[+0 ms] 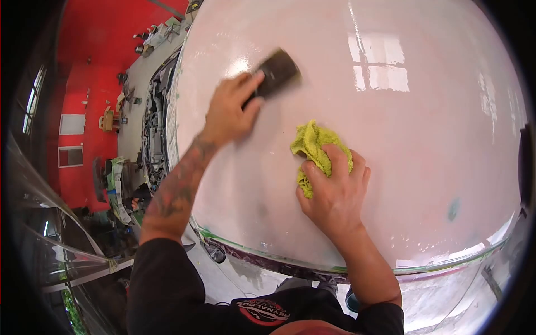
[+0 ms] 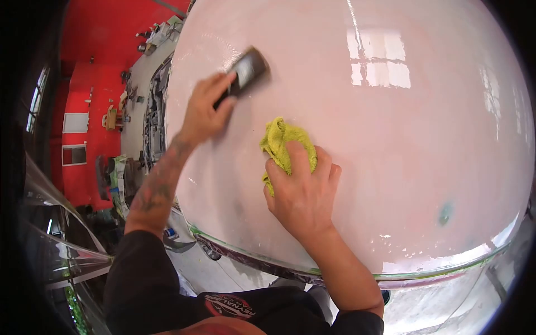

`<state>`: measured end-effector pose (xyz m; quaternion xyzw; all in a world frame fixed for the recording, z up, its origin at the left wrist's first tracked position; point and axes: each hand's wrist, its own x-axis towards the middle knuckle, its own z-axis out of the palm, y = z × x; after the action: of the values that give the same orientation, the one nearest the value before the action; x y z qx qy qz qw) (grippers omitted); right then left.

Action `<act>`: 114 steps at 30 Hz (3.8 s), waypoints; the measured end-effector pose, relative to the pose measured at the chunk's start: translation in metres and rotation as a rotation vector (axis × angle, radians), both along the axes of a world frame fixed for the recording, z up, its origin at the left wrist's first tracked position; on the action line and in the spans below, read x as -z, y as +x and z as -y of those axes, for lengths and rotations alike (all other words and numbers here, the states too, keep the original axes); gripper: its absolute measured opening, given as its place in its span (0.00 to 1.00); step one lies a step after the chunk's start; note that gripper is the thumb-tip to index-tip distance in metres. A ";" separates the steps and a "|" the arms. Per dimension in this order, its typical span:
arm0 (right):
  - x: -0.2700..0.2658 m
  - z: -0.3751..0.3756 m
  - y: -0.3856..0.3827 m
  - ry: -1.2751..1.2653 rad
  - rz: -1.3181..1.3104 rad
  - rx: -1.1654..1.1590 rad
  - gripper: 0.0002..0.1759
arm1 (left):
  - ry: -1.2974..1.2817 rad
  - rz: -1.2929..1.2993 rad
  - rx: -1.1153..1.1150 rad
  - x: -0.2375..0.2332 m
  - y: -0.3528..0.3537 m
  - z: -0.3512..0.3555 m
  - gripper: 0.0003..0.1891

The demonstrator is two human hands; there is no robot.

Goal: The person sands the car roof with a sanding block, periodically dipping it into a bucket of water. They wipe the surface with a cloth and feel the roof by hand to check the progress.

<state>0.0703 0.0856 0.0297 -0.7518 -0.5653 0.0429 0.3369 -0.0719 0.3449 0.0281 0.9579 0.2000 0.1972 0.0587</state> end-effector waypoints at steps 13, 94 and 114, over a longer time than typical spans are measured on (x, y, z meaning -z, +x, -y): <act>0.001 0.000 0.001 0.018 -0.029 0.005 0.20 | -0.107 -0.107 -0.059 0.000 -0.081 0.133 0.29; 0.005 0.002 -0.004 0.037 0.033 0.012 0.22 | -0.082 -0.051 -0.881 0.025 -0.127 -0.105 0.26; 0.003 0.000 -0.003 0.031 0.051 0.012 0.22 | -0.060 -0.110 -0.606 0.026 -0.197 0.128 0.28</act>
<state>0.0677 0.0854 0.0269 -0.7507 -0.5696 0.0130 0.3345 -0.2692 0.2169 0.0022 0.8617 0.4853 0.1473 0.0146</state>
